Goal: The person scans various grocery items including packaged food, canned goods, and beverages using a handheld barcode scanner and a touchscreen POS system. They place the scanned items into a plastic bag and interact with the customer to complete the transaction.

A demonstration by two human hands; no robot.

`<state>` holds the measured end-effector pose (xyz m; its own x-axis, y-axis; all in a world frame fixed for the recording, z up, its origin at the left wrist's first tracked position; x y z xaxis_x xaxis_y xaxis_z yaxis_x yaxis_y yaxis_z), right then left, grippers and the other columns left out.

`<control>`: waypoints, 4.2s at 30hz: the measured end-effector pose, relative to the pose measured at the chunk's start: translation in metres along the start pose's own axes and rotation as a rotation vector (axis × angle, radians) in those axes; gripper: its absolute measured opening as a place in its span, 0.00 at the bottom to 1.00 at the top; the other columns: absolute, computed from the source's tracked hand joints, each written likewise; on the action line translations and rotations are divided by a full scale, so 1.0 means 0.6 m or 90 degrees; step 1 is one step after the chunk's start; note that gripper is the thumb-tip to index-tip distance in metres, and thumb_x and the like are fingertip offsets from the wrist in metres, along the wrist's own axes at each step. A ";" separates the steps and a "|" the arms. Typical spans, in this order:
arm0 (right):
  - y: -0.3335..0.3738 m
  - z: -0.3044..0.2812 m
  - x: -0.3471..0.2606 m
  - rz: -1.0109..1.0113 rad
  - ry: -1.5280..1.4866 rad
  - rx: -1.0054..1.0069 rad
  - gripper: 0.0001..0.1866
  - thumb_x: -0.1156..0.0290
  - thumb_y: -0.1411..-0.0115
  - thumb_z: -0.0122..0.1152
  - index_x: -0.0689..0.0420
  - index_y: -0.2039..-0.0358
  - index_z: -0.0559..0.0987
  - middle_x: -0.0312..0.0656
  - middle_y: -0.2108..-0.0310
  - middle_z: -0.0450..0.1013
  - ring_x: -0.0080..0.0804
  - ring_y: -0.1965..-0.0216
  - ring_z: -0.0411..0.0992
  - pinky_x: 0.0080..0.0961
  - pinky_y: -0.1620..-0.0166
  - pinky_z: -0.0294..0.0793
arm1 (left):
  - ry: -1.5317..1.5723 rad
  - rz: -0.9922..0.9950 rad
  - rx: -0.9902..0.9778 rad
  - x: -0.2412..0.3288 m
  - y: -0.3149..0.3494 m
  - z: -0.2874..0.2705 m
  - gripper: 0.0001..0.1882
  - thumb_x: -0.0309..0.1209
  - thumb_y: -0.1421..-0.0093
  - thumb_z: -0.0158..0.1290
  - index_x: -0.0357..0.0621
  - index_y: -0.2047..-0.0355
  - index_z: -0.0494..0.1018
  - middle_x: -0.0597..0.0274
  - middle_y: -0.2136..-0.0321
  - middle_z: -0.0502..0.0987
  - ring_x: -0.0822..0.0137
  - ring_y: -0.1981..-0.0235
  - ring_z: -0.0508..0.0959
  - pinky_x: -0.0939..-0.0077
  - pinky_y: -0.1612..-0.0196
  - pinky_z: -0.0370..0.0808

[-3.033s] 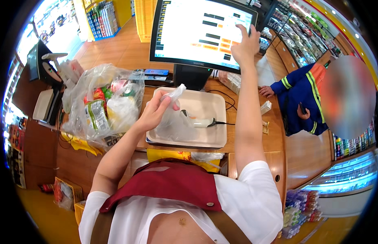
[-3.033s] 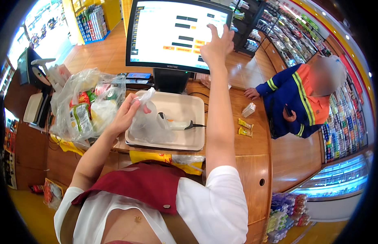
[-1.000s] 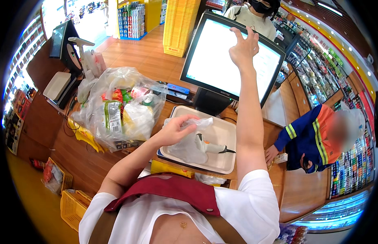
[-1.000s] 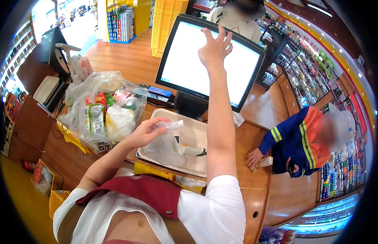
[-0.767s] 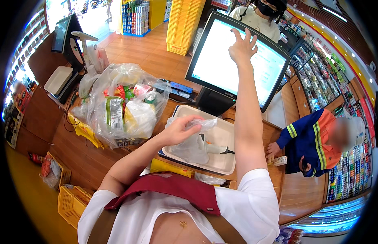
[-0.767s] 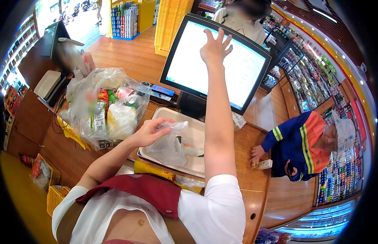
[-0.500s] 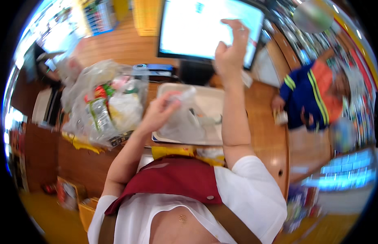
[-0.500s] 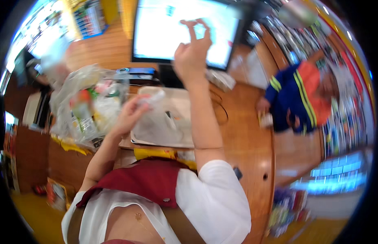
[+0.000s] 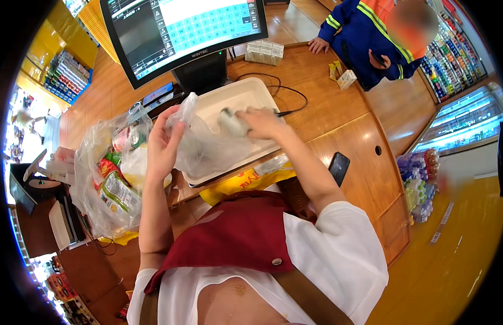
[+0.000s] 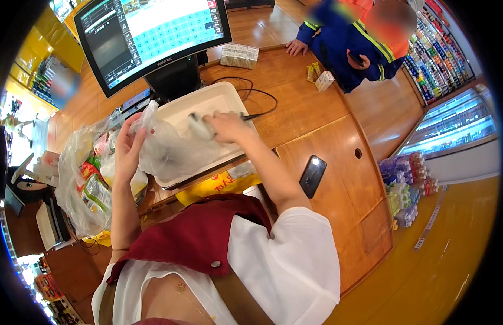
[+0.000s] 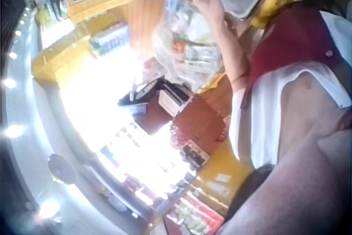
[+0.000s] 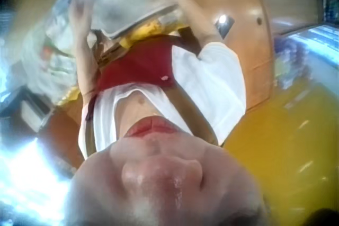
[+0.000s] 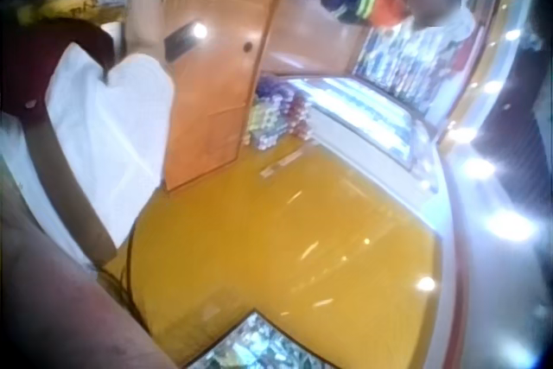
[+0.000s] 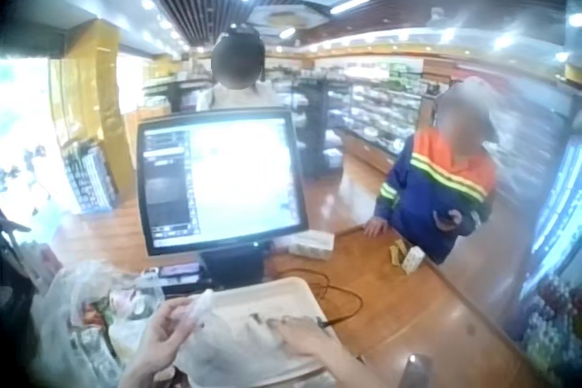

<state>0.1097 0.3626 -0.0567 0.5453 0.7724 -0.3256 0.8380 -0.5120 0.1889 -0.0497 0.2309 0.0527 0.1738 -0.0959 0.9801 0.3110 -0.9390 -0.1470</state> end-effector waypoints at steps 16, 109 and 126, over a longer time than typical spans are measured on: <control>0.215 -0.115 0.480 0.388 -0.762 0.554 0.18 0.60 0.42 0.57 0.64 0.64 0.72 0.38 0.85 0.64 0.26 0.87 0.67 0.23 0.84 0.68 | -0.367 0.174 -0.353 0.130 -0.125 0.355 0.24 0.27 0.44 0.50 0.41 0.46 0.62 0.49 0.49 0.68 0.52 0.47 0.68 0.64 0.44 0.64; 0.500 0.175 0.168 0.259 -0.453 0.282 0.23 0.77 0.39 0.48 0.60 0.43 0.61 0.40 0.72 0.72 0.23 0.70 0.72 0.20 0.63 0.72 | -0.544 -0.107 -0.149 -0.524 0.144 0.505 0.10 0.29 0.47 0.49 0.48 0.67 0.79 0.53 0.70 0.79 0.55 0.67 0.79 0.63 0.61 0.75; 0.507 0.054 0.127 0.198 -0.906 0.276 0.14 0.71 0.40 0.56 0.61 0.54 0.72 0.33 0.62 0.72 0.19 0.64 0.70 0.19 0.60 0.70 | 0.191 -0.299 -0.048 -0.309 0.233 0.471 0.35 0.54 0.43 0.50 0.38 0.46 0.64 0.57 0.56 0.74 0.64 0.53 0.72 0.72 0.48 0.67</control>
<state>0.4058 0.2535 -0.0542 0.0080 -0.2481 -0.9687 0.4879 -0.8446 0.2204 0.2254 0.2109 -0.1870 -0.2442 0.2590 0.9345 0.2219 -0.9232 0.3139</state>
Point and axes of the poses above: each hand's wrist, its own y-axis away from the middle knuckle, its own z-axis out of the palm, x = y × z, the point moved 9 cm from there along -y, towards the middle knuckle
